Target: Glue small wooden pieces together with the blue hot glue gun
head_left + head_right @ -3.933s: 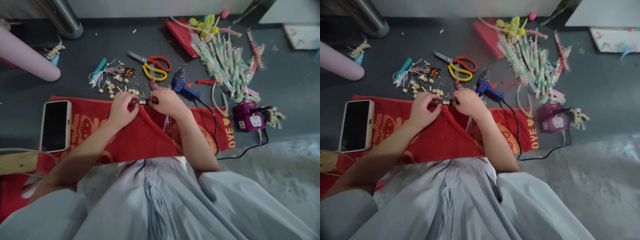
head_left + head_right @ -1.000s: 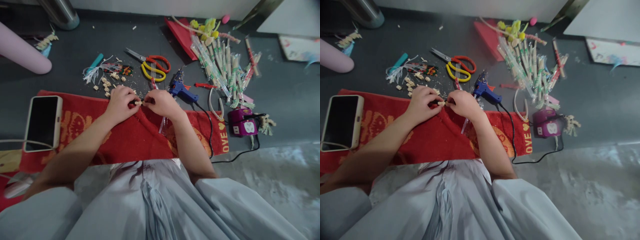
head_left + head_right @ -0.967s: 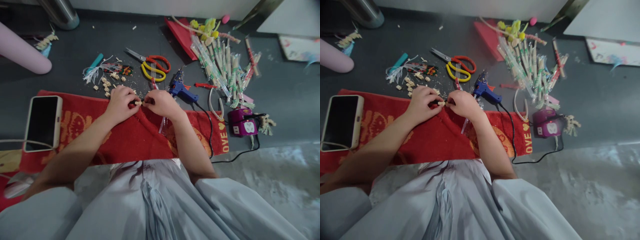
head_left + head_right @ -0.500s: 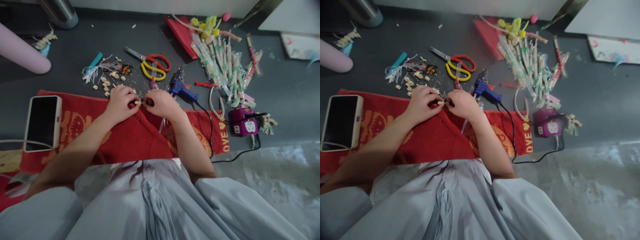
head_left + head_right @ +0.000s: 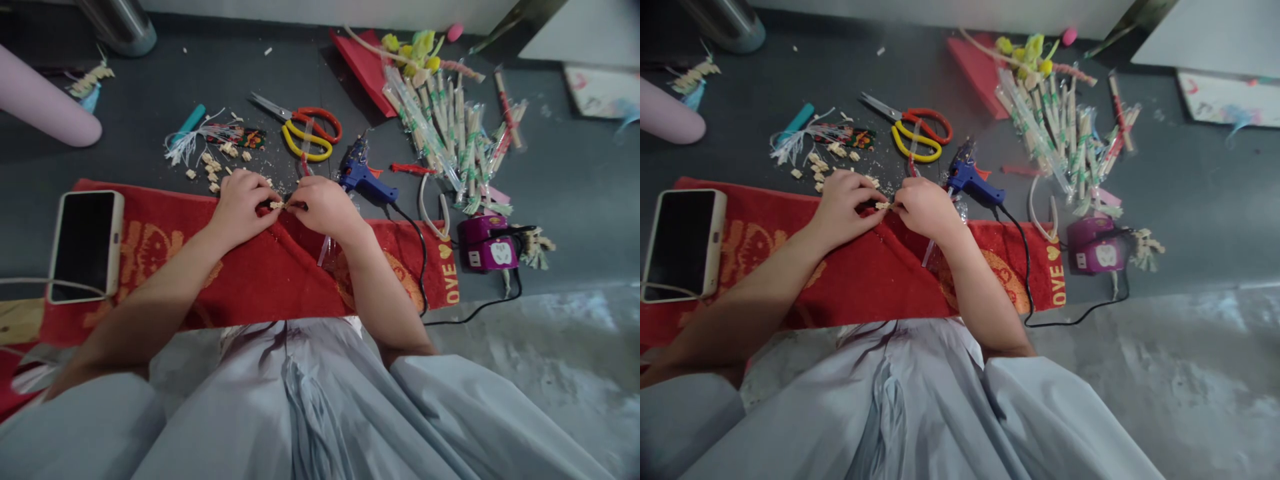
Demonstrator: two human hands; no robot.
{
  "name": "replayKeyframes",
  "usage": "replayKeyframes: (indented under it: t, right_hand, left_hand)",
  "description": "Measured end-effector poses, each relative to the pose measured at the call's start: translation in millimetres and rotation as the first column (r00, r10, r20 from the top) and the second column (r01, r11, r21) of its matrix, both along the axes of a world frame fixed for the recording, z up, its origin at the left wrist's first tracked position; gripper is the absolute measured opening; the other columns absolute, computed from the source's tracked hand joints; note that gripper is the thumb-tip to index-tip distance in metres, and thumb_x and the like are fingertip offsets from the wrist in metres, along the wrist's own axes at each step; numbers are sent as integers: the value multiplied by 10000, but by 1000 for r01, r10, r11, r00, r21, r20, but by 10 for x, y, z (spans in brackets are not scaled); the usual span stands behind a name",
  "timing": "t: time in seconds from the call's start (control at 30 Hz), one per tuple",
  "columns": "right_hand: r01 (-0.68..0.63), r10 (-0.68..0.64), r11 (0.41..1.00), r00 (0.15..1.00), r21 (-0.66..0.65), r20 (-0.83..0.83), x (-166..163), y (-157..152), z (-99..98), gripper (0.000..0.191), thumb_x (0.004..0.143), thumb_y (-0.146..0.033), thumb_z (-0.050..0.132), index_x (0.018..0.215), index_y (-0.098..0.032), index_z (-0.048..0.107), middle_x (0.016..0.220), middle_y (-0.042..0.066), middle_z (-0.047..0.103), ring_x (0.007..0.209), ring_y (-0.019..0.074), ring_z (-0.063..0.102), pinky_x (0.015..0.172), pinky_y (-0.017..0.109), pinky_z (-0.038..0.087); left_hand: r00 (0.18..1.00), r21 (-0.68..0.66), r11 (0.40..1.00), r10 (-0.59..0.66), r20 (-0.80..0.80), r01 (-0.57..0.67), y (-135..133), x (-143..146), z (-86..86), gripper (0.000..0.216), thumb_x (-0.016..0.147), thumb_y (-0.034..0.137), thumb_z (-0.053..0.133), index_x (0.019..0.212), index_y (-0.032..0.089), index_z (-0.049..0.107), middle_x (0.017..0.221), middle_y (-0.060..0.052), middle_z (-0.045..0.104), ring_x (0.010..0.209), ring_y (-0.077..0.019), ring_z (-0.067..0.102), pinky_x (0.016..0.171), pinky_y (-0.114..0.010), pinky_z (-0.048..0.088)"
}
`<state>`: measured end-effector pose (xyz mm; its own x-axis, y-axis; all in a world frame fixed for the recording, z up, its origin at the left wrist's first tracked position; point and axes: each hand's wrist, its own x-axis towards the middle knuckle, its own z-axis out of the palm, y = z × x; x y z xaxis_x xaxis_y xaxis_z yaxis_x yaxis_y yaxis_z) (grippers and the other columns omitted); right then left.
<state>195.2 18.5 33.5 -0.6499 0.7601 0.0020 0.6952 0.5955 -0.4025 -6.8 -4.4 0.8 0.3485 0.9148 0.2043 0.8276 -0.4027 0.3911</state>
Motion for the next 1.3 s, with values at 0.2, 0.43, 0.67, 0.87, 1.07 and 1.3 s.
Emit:
replayKeyframes:
  t: [0.2,0.43,0.67,0.87,1.07,1.3]
  right_hand:
    - [-7,7,1000,1000,1,12,1,6,-11,281,909,-163,531,981,-134,801,941,116,719,946,234,622,867,343,466]
    - [8,-8,1000,1000,-7,7,-3,8,-5,270,907,-167,541,974,-134,800,941,114,720,939,232,623,863,342,469]
    - [11,-11,1000,1000,-16,-6,-3,9,-10,266,907,-167,543,970,-135,800,936,117,719,942,236,620,862,344,461]
    - [23,-23,1000,1000,-6,-8,2,7,-29,264,909,-180,541,958,-143,798,943,111,713,934,229,611,831,334,449]
    - [42,-42,999,999,-20,-1,0,5,-16,253,909,-178,554,962,-146,799,957,111,717,948,233,620,827,335,452]
    - [59,-59,998,998,-33,-8,-1,3,-9,218,895,-169,579,951,-149,789,960,109,717,944,233,623,821,334,449]
  left_hand:
    - [1000,-8,1000,-3,11,3,-2,4,21,192,888,384,574,910,275,731,1027,-76,658,1098,-304,545,980,-522,400]
    - [1000,-6,1000,-9,16,9,3,-4,21,180,882,388,581,901,281,725,1023,-72,659,1108,-307,545,977,-519,403]
    - [1000,-13,1000,-6,14,7,4,3,27,171,872,372,588,901,281,729,1017,-73,658,1103,-312,547,980,-526,401]
    - [1000,-4,1000,-8,8,8,0,4,24,183,883,387,575,896,280,722,1025,-66,659,1103,-300,546,980,-516,405]
    - [1000,-7,1000,-8,6,8,3,-1,20,197,887,389,569,895,270,726,1037,-74,660,1114,-305,548,982,-520,400]
    - [1000,-14,1000,-11,7,11,1,3,29,184,888,380,571,896,277,723,1042,-72,662,1114,-307,546,980,-522,400]
